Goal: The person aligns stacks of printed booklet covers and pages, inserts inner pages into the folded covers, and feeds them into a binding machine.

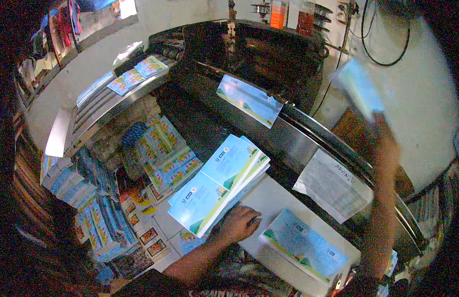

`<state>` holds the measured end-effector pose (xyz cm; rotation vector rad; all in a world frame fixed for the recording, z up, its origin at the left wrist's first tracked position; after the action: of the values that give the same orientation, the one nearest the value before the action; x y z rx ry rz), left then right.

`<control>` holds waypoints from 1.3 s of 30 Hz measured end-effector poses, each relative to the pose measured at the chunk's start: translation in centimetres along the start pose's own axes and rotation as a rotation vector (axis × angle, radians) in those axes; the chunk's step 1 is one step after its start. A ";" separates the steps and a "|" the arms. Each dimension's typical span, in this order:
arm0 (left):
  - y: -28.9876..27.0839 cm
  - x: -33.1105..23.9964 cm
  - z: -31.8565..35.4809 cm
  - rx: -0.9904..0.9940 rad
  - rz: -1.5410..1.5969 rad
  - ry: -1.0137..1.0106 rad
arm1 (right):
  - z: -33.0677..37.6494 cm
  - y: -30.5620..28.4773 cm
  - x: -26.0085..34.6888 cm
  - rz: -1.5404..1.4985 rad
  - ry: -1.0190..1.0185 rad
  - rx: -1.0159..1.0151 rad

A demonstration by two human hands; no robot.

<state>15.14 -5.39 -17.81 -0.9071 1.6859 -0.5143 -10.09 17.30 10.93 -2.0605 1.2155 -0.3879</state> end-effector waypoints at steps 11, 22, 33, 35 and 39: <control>-0.6 -0.8 0.0 -0.023 0.035 0.017 | 15.6 5.1 9.1 -0.145 -0.170 0.738; -0.8 -1.4 -0.3 -0.047 -0.025 0.016 | 30.4 -3.2 9.7 -0.138 -0.186 1.107; -0.5 -1.1 -0.2 -0.049 -0.006 0.019 | 19.0 -5.0 -0.1 -0.036 0.134 0.732; -0.2 -1.1 -0.4 -0.021 -0.010 0.012 | 12.0 -6.0 -1.9 -0.232 0.370 0.565; -0.3 -0.1 0.3 -0.015 -0.016 -0.032 | 3.4 -5.2 -1.8 -0.148 0.081 -0.072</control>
<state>15.57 -5.43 -17.61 -0.9354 1.6570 -0.4958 -5.76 21.83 12.33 -2.2238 1.1417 -0.5077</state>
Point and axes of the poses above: each hand's wrist, its own z-axis away from the middle knuckle, its own y-axis out of the palm, x = y × z, the point moved 7 cm from there along -z, towards the middle knuckle, and after that the axes turned 3 degrees about x, right-handed, at the moved point
